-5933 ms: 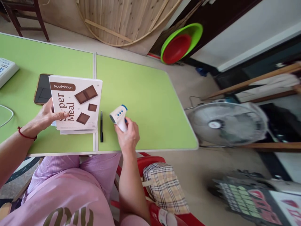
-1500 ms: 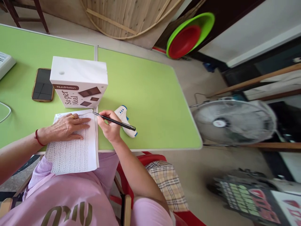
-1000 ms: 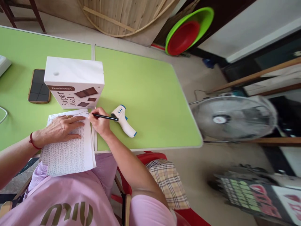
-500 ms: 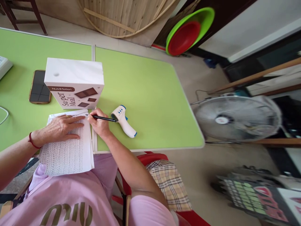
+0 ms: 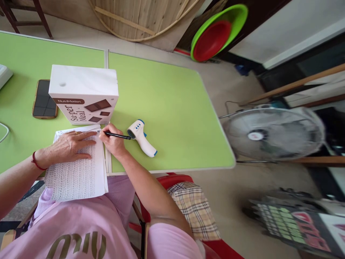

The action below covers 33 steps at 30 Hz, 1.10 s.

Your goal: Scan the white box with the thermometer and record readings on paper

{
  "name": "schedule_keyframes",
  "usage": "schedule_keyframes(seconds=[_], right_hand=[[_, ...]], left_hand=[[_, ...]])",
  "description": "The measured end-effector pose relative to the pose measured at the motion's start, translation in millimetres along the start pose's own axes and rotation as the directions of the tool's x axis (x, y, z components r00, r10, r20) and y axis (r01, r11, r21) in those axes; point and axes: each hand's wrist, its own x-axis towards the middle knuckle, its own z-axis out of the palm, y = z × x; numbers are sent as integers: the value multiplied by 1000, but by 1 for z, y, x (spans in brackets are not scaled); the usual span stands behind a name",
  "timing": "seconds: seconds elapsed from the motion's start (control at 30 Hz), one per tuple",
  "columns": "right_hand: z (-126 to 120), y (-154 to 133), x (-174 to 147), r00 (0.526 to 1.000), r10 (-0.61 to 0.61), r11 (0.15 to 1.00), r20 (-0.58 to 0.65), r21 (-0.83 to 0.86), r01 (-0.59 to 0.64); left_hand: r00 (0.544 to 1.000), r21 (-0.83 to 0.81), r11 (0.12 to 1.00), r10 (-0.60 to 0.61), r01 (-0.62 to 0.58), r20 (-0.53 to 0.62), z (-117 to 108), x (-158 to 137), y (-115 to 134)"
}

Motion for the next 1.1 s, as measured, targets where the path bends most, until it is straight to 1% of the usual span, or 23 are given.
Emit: schedule_keyframes(seconds=[0.13,0.27,0.43,0.53,0.7,0.8,1.1], right_hand=[[-1,0,-1,1000,-8,1000,8,-7,8],[-1,0,-1,1000,0,1000,-9,-20,0],[0,0,0,1000,-5,999,-16,32,6],[0,0,0,999,-8,1000,-33,28,9],[0,1,0,1000,3,1000,-14,14,-3],[0,1,0,1000,-11,999,0,34,11],[0,1,0,999,-36,998,-32,53,38]], left_hand=[[1000,-1,1000,1,-1,-4,1,0,0],[1000,-17,1000,1,-2,-11,1,-1,-1],[1000,-31,1000,3,-4,-7,0,0,-1],[1000,-36,999,6,-6,-9,-1,0,0],[1000,-30,1000,2,-1,5,-2,1,0],[1000,-40,999,-3,4,11,-2,0,0],[1000,-38,999,-14,15,21,-3,0,1]])
